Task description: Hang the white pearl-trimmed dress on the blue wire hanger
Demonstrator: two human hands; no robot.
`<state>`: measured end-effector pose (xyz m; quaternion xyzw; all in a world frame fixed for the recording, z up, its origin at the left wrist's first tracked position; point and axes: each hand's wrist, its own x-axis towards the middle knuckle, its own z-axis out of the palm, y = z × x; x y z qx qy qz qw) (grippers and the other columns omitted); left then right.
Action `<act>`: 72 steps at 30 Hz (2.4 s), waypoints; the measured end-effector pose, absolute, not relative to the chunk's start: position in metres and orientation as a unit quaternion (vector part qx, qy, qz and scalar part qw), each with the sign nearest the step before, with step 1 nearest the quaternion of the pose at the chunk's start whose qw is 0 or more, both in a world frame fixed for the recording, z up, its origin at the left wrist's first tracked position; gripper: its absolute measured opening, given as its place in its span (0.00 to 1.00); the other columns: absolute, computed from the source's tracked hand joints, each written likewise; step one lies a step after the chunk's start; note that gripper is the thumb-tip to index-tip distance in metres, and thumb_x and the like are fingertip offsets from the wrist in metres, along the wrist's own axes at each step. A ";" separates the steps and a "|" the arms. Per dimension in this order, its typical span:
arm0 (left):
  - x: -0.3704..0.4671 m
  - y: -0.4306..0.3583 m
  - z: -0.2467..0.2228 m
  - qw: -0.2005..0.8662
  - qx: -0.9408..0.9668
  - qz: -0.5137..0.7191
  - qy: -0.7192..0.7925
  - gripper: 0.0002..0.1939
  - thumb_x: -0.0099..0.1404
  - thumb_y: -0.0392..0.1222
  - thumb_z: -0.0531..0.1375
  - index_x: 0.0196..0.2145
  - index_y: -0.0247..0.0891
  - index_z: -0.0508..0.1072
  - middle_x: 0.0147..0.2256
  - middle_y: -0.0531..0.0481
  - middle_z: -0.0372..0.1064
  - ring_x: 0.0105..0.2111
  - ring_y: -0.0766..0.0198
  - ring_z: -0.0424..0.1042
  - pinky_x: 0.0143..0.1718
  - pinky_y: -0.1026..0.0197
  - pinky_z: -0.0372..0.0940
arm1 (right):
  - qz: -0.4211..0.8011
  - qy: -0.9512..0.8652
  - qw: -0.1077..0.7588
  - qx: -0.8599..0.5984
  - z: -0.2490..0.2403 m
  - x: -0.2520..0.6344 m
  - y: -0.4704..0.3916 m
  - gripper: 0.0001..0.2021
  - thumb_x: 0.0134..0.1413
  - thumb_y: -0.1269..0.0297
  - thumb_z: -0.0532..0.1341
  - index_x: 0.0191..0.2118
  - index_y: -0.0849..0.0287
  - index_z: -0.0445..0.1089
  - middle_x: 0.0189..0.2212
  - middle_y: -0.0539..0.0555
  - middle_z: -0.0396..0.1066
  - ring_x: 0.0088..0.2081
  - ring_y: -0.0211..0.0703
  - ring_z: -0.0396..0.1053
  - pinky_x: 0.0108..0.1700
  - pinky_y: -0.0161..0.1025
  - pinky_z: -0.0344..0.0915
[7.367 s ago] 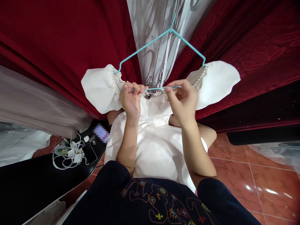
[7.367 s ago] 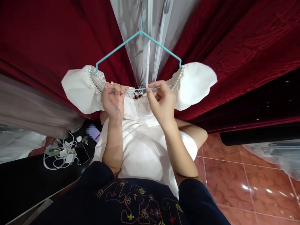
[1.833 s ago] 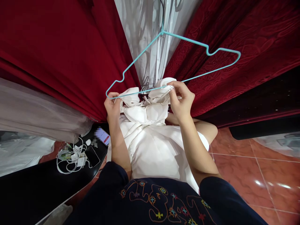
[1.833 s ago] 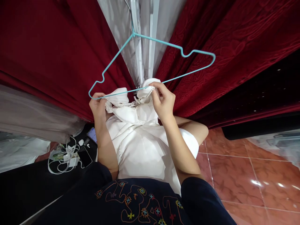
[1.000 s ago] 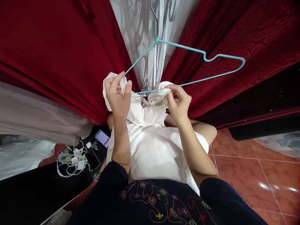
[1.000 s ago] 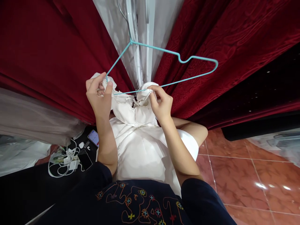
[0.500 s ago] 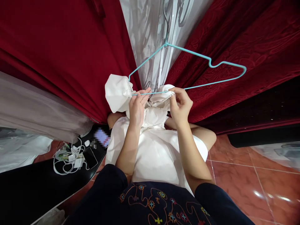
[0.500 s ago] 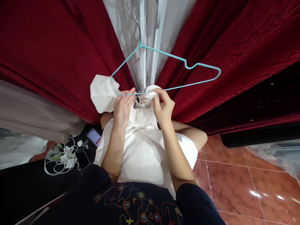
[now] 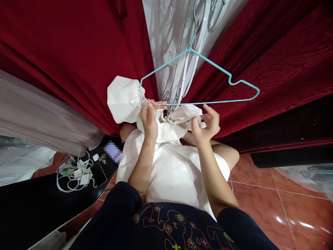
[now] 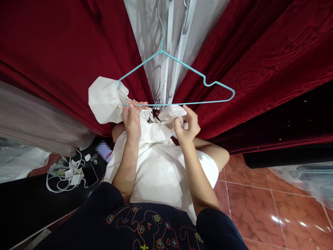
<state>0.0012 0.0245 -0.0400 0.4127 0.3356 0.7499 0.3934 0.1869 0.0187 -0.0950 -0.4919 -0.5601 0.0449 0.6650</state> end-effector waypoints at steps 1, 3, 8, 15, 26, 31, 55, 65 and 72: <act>-0.001 0.024 -0.040 0.388 0.417 0.751 0.333 0.20 0.74 0.62 0.59 0.38 0.42 0.68 0.35 0.49 0.77 0.40 0.59 0.82 0.48 0.55 0.74 | 0.041 -0.528 0.684 -0.501 -0.093 0.194 0.021 0.15 0.58 0.61 0.64 0.50 0.56 0.74 0.33 0.49 0.74 0.24 0.32 0.62 0.29 0.34 0.61; -0.004 0.024 -0.039 0.379 0.423 0.751 0.335 0.19 0.75 0.61 0.59 0.39 0.42 0.67 0.35 0.49 0.79 0.38 0.60 0.81 0.47 0.56 0.73 | 0.050 -0.476 0.715 -0.510 -0.086 0.213 0.031 0.08 0.56 0.63 0.65 0.41 0.57 0.72 0.27 0.46 0.67 0.23 0.32 0.59 0.27 0.34 0.56; -0.009 0.020 -0.034 0.383 0.418 0.739 0.363 0.23 0.73 0.66 0.60 0.38 0.43 0.65 0.37 0.47 0.80 0.31 0.63 0.76 0.42 0.57 0.72 | 0.031 -0.388 0.769 -0.506 -0.053 0.279 0.067 0.12 0.48 0.77 0.69 0.29 0.56 0.67 0.25 0.47 0.67 0.23 0.29 0.58 0.26 0.36 0.52; -0.007 0.019 -0.029 0.402 0.393 0.733 0.383 0.25 0.70 0.68 0.61 0.39 0.44 0.64 0.36 0.50 0.81 0.22 0.69 0.67 0.29 0.61 0.71 | 0.000 -0.445 0.730 -0.519 0.001 0.317 0.076 0.10 0.48 0.80 0.69 0.28 0.59 0.70 0.26 0.44 0.69 0.25 0.23 0.60 0.29 0.36 0.52; -0.011 0.017 -0.027 0.376 0.412 0.730 0.394 0.22 0.73 0.65 0.60 0.37 0.44 0.64 0.39 0.50 0.82 0.18 0.71 0.61 0.21 0.63 0.61 | 0.058 -0.523 0.699 -0.485 0.009 0.221 0.072 0.07 0.57 0.74 0.65 0.33 0.57 0.66 0.31 0.51 0.75 0.27 0.29 0.68 0.29 0.33 0.59; -0.012 0.019 -0.029 0.389 0.406 0.731 0.386 0.23 0.72 0.66 0.61 0.36 0.43 0.65 0.38 0.50 0.82 0.17 0.72 0.59 0.20 0.63 0.59 | 0.091 -0.540 0.686 -0.479 0.002 0.232 0.068 0.06 0.59 0.67 0.66 0.34 0.58 0.68 0.32 0.56 0.77 0.27 0.30 0.71 0.28 0.34 0.60; -0.014 0.013 -0.030 0.451 0.406 0.694 0.387 0.22 0.71 0.65 0.62 0.41 0.42 0.73 0.42 0.45 0.84 0.19 0.72 0.63 0.22 0.65 0.64 | 0.376 -0.565 0.602 -0.420 -0.040 0.163 0.018 0.16 0.68 0.45 0.62 0.45 0.51 0.64 0.20 0.42 0.50 0.20 0.32 0.51 0.25 0.36 0.43; -0.025 -0.006 -0.013 0.077 0.525 0.710 0.463 0.14 0.74 0.52 0.62 0.40 0.39 0.80 0.38 0.48 0.79 0.39 0.62 0.79 0.46 0.57 0.75 | 0.361 -0.540 0.643 -0.405 -0.047 0.154 0.026 0.15 0.68 0.46 0.63 0.43 0.52 0.64 0.20 0.41 0.47 0.20 0.30 0.49 0.25 0.35 0.42; -0.061 0.029 -0.008 -0.126 0.583 0.613 0.518 0.26 0.64 0.46 0.69 0.58 0.38 0.75 0.61 0.39 0.71 0.65 0.47 0.66 0.74 0.39 0.54 | 0.356 -0.544 0.640 -0.410 -0.047 0.155 0.026 0.14 0.69 0.48 0.61 0.43 0.52 0.63 0.19 0.41 0.48 0.20 0.31 0.47 0.26 0.36 0.41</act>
